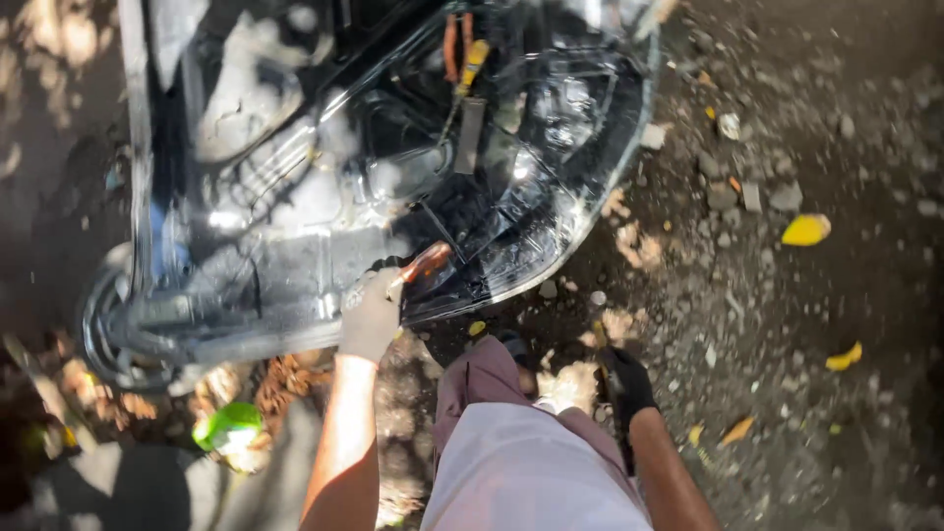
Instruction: The person uses a hammer and a metal punch to work on a black car door panel. They repeatedly strike the punch with the hammer to adjust or remove components within the panel's structure.
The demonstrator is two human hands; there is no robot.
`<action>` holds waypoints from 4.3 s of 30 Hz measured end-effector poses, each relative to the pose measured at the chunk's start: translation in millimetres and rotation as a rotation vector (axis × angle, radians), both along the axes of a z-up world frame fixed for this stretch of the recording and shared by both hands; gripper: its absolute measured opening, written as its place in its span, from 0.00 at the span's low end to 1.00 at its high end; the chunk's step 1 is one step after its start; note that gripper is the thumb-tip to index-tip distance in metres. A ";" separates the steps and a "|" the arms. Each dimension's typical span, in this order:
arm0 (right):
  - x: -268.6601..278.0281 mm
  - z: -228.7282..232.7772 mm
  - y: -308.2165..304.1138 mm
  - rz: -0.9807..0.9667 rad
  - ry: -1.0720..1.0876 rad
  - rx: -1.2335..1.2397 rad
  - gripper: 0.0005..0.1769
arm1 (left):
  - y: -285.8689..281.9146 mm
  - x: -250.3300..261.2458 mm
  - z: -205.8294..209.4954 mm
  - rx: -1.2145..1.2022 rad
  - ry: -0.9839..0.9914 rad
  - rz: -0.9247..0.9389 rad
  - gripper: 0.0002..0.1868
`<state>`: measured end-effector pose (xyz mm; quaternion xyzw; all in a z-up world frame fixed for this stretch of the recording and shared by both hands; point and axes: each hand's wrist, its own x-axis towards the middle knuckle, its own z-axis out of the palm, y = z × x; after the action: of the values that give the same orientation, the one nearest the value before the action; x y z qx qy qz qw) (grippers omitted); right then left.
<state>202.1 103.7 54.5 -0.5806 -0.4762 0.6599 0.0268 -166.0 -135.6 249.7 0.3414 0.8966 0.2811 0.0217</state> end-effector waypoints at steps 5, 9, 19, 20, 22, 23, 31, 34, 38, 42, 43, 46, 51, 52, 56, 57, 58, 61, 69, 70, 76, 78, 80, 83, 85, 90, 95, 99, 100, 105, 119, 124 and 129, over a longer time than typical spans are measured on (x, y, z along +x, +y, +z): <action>37.2 -30.0 -85.1 -0.372 0.079 -0.571 0.16 | 19.3 -64.5 -36.9 -0.407 -0.048 -0.218 0.12; 26.0 -60.0 -147.8 0.207 -0.265 0.119 0.25 | 57.2 -95.9 -58.8 -0.155 -0.290 -0.492 0.19; -136.4 53.0 -245.6 -1.182 0.725 -0.978 0.19 | 98.3 -131.6 -98.8 -0.283 -0.244 -0.875 0.22; -151.2 79.1 -248.5 -1.089 0.613 -0.914 0.18 | 94.3 -131.2 -103.6 -0.291 -0.240 -0.896 0.23; -168.7 80.2 -265.9 -1.005 0.503 -0.841 0.17 | 93.9 -124.4 -112.3 -0.279 -0.229 -0.928 0.24; -174.4 54.4 -282.1 -1.064 0.712 -0.942 0.16 | 96.1 -121.0 -115.9 -0.262 -0.219 -0.932 0.24; -199.0 53.5 -307.6 -0.972 1.122 -1.250 0.21 | 73.4 -139.5 -141.0 -0.197 -0.129 -0.919 0.28; -167.5 -27.8 -358.7 -0.909 1.151 -1.099 0.22 | 76.5 -141.0 -145.8 -0.153 -0.110 -0.917 0.29; -174.3 -44.0 -380.7 -1.217 0.869 -0.828 0.21 | 73.5 -147.8 -148.1 -0.089 -0.069 -0.873 0.31; -233.1 91.4 -316.2 -1.206 1.213 -1.082 0.37 | 82.1 -146.1 -154.3 -0.019 -0.025 -0.851 0.33; -234.1 59.3 -332.4 -1.206 1.210 -1.082 0.37 | 82.0 -143.2 -155.5 -0.006 -0.017 -0.845 0.34; -239.8 43.7 -329.5 -0.961 1.236 -1.166 0.17 | 88.6 -144.6 -160.4 0.039 0.017 -0.840 0.35; -212.4 42.5 -346.5 -1.271 0.710 -0.692 0.11 | 89.7 -146.4 -162.4 0.103 0.064 -0.803 0.38; -200.0 9.2 -355.0 -1.267 0.709 -0.682 0.11 | 95.2 -150.4 -162.2 0.125 0.073 -0.796 0.38; -187.6 -5.1 -348.7 -1.159 1.016 -0.920 0.20 | 93.0 -168.3 -163.4 0.016 0.130 -0.797 0.30; -189.4 21.2 -336.6 -1.231 0.533 -0.759 0.18 | 88.2 -173.1 -163.9 -0.131 0.154 -0.819 0.20; -190.4 41.4 -328.4 -1.229 0.529 -0.758 0.18 | 85.5 -168.5 -139.6 -0.130 0.151 -0.815 0.20; -190.6 73.7 -317.5 -1.019 0.347 -0.858 0.24 | 82.1 -143.8 -67.7 -0.168 -0.263 -0.795 0.19; -176.9 -33.7 -369.8 -1.599 1.141 -0.649 0.16 | 64.5 -99.3 -18.6 -0.138 -0.946 -0.877 0.24; -174.6 -8.3 -373.2 -1.598 1.141 -0.647 0.16 | 60.0 -99.2 -15.4 -0.137 -0.947 -0.877 0.24; -189.2 77.9 -355.1 -1.016 0.374 -0.487 0.18 | 66.4 -152.5 24.6 0.142 -0.625 -0.973 0.19; -177.9 50.0 -372.7 -1.088 0.172 -0.699 0.24 | 71.4 -181.0 21.5 0.212 -0.457 -1.032 0.24; -167.1 19.6 -390.4 -1.066 0.200 -0.677 0.22 | 84.8 -216.5 -15.7 0.211 -0.418 -1.010 0.23; -161.1 15.4 -395.9 -1.070 0.202 -0.607 0.18 | 120.6 -261.8 -50.6 0.188 -0.323 -0.941 0.22; -158.6 20.9 -397.3 -1.103 0.176 -0.561 0.17 | 151.8 -284.7 -69.4 0.162 -0.271 -0.899 0.21; -151.0 29.6 -411.9 -1.014 0.012 -0.619 0.21 | 206.6 -307.8 -98.0 0.031 -0.189 -0.822 0.19; -149.9 32.9 -421.3 -1.127 0.079 -0.611 0.21 | 255.0 -302.4 -137.0 -0.080 -0.124 -0.820 0.19; -158.0 52.3 -411.3 -1.150 -0.012 -0.678 0.22 | 292.9 -327.8 -171.1 -0.135 -0.036 -0.862 0.14; -160.1 56.3 -409.3 -1.158 -0.011 -0.680 0.22 | 294.1 -339.9 -187.0 -0.137 -0.037 -0.870 0.14; -167.0 57.2 -398.5 -1.107 0.014 -0.682 0.22 | 285.3 -328.0 -165.1 -0.211 -0.101 -0.815 0.17; -172.7 55.3 -403.8 -1.184 0.131 -0.569 0.16 | 256.0 -361.5 -161.8 -0.500 0.262 -0.893 0.12; -172.5 78.6 -398.8 -1.181 0.097 -0.611 0.20 | 176.4 -311.2 -71.4 -0.278 -0.118 -0.979 0.09; -173.4 68.5 -398.5 -1.238 0.123 -0.530 0.14 | 90.7 -216.7 -58.3 0.067 -0.708 -1.232 0.09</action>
<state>28.7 -294.8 123.0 -0.6945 0.1246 0.6493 0.2836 -382.6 -44.9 191.3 0.6748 0.4706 0.3390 0.4563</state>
